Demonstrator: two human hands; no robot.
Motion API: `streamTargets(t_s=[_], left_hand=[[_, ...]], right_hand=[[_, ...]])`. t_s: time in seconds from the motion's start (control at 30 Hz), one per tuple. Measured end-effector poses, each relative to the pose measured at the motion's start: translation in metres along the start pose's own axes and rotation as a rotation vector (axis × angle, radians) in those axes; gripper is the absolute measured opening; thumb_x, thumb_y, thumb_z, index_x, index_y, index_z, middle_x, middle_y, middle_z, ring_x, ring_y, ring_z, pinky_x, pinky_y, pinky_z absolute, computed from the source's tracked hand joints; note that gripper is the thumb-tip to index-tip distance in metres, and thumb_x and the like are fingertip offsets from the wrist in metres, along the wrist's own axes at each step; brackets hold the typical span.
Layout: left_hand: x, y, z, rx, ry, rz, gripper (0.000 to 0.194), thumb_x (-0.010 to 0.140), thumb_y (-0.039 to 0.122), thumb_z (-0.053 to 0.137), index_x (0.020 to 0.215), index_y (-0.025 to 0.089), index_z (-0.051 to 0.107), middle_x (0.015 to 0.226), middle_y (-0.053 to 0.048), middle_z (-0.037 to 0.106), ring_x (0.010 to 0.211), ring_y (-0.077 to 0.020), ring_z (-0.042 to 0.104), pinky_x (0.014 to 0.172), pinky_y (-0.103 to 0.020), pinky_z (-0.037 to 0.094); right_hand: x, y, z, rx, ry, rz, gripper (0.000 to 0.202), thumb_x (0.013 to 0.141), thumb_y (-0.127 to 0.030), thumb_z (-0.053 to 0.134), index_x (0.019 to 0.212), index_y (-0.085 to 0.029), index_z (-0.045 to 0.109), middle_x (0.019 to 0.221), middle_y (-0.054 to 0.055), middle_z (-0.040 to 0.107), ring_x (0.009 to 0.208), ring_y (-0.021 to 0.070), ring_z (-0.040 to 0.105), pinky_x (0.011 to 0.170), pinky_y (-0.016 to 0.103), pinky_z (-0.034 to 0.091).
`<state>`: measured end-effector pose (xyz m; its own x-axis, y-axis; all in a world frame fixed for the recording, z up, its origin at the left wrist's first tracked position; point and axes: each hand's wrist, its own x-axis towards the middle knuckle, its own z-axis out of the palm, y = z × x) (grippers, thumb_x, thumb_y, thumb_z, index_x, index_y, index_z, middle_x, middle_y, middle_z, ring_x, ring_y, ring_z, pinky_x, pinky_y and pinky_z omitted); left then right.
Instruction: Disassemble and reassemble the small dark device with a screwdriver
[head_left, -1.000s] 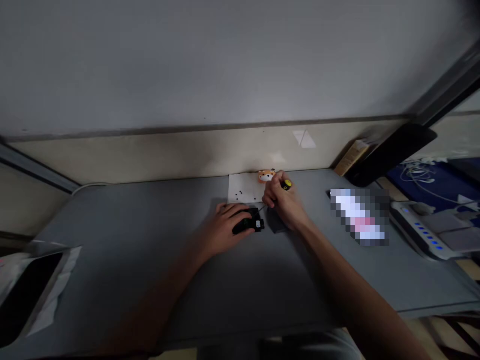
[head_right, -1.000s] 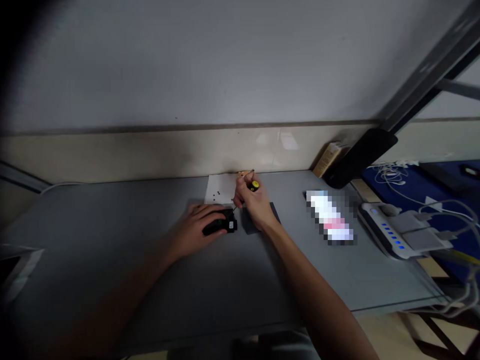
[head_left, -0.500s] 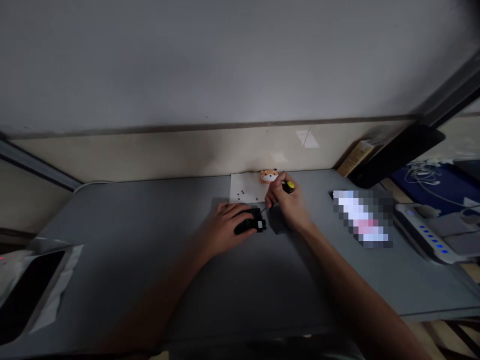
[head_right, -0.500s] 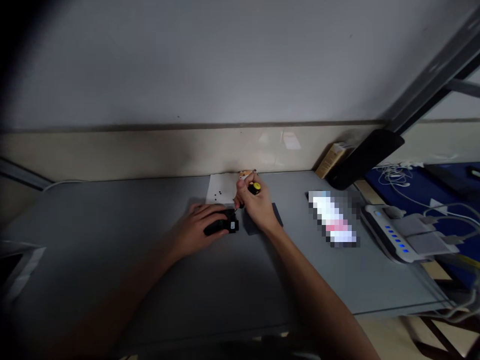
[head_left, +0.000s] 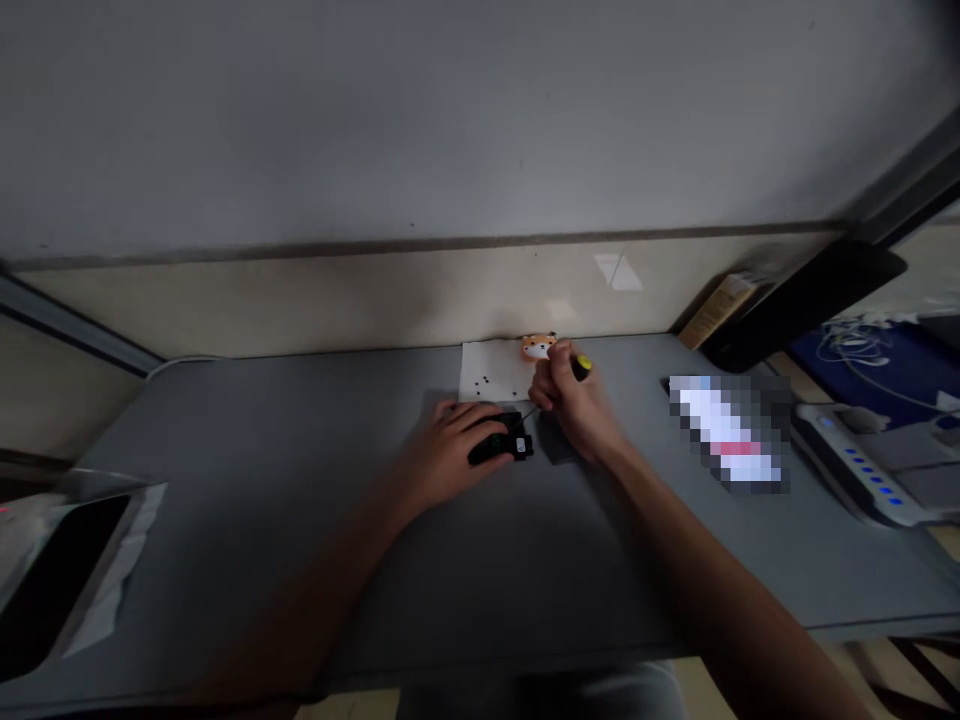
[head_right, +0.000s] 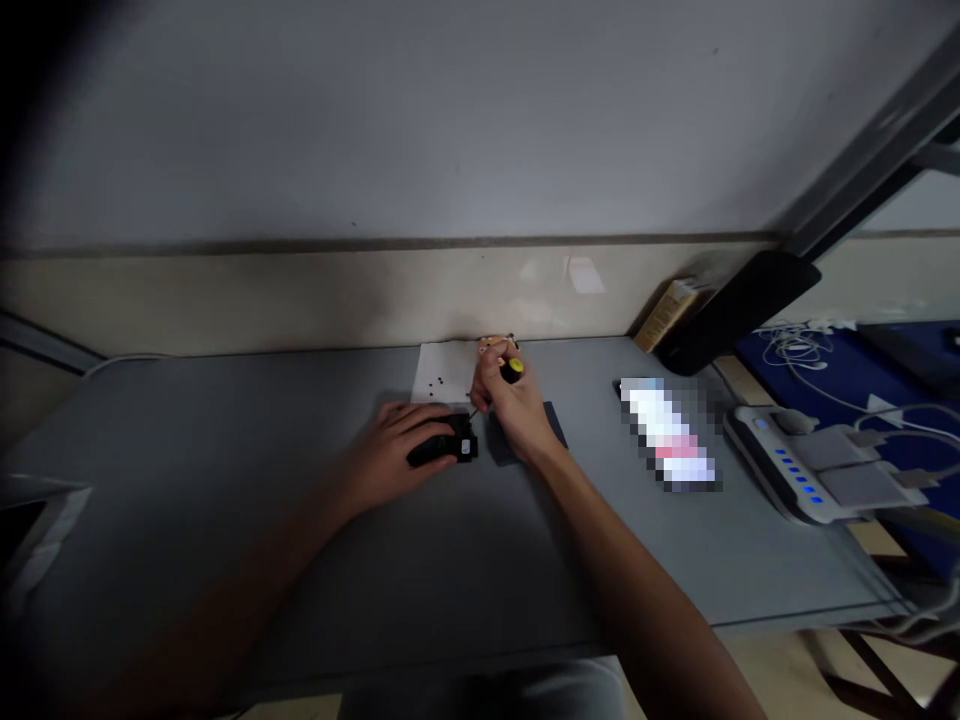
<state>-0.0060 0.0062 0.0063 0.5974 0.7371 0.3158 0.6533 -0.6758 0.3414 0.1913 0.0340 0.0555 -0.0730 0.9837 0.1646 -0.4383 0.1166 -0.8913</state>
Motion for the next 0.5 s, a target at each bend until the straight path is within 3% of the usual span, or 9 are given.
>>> streamTargets(t_s=[0.13, 0.27, 0.33, 0.4, 0.5], left_hand=[[-0.0008, -0.0013, 0.0017, 0.003, 0.013, 0.009, 0.023, 0.102, 0.043, 0.064, 0.116, 0.027, 0.073, 0.135, -0.007, 0.072, 0.122, -0.0271, 0.066, 0.110, -0.047, 0.044], [-0.0015, -0.0020, 0.0034, 0.002, 0.015, 0.014, 0.024, 0.103, 0.043, 0.063, 0.118, 0.027, 0.073, 0.137, -0.007, 0.071, 0.125, -0.0271, 0.065, 0.110, -0.047, 0.043], [-0.0012, -0.0016, 0.0035, 0.005, 0.014, 0.003, 0.024, 0.103, 0.044, 0.063, 0.117, 0.028, 0.073, 0.137, -0.007, 0.071, 0.124, -0.0268, 0.065, 0.110, -0.047, 0.043], [-0.0007, -0.0012, 0.0032, 0.003, 0.016, 0.004, 0.024, 0.102, 0.044, 0.064, 0.116, 0.028, 0.073, 0.136, -0.006, 0.072, 0.124, -0.0266, 0.066, 0.110, -0.047, 0.044], [0.0001, -0.0006, 0.0027, -0.006, 0.029, 0.022, 0.024, 0.103, 0.043, 0.063, 0.116, 0.026, 0.073, 0.135, -0.007, 0.073, 0.124, -0.0265, 0.067, 0.109, -0.046, 0.046]], right_hand=[[0.0010, -0.0030, 0.0006, 0.079, -0.031, 0.036, 0.049, 0.088, -0.076, 0.062, 0.088, -0.027, 0.063, 0.069, -0.002, 0.048, 0.060, 0.0144, 0.047, 0.057, 0.031, 0.044], [-0.0020, -0.0056, -0.0017, 0.081, -0.045, 0.053, 0.048, 0.073, -0.065, 0.085, 0.082, -0.026, 0.059, 0.086, 0.000, 0.060, 0.074, 0.0152, 0.059, 0.070, 0.033, 0.050], [-0.0029, -0.0038, -0.0025, 0.052, -0.056, 0.051, 0.053, 0.070, -0.063, 0.088, 0.079, -0.026, 0.052, 0.078, -0.003, 0.057, 0.065, 0.0127, 0.055, 0.063, 0.031, 0.048], [-0.0027, -0.0012, -0.0023, 0.002, -0.052, 0.021, 0.056, 0.073, -0.064, 0.086, 0.076, -0.026, 0.045, 0.064, -0.008, 0.046, 0.052, 0.0098, 0.042, 0.053, 0.028, 0.040], [-0.0010, -0.0002, -0.0002, 0.000, -0.050, -0.026, 0.054, 0.076, -0.076, 0.075, 0.083, -0.027, 0.055, 0.060, -0.008, 0.039, 0.050, 0.0103, 0.035, 0.049, 0.028, 0.035]])
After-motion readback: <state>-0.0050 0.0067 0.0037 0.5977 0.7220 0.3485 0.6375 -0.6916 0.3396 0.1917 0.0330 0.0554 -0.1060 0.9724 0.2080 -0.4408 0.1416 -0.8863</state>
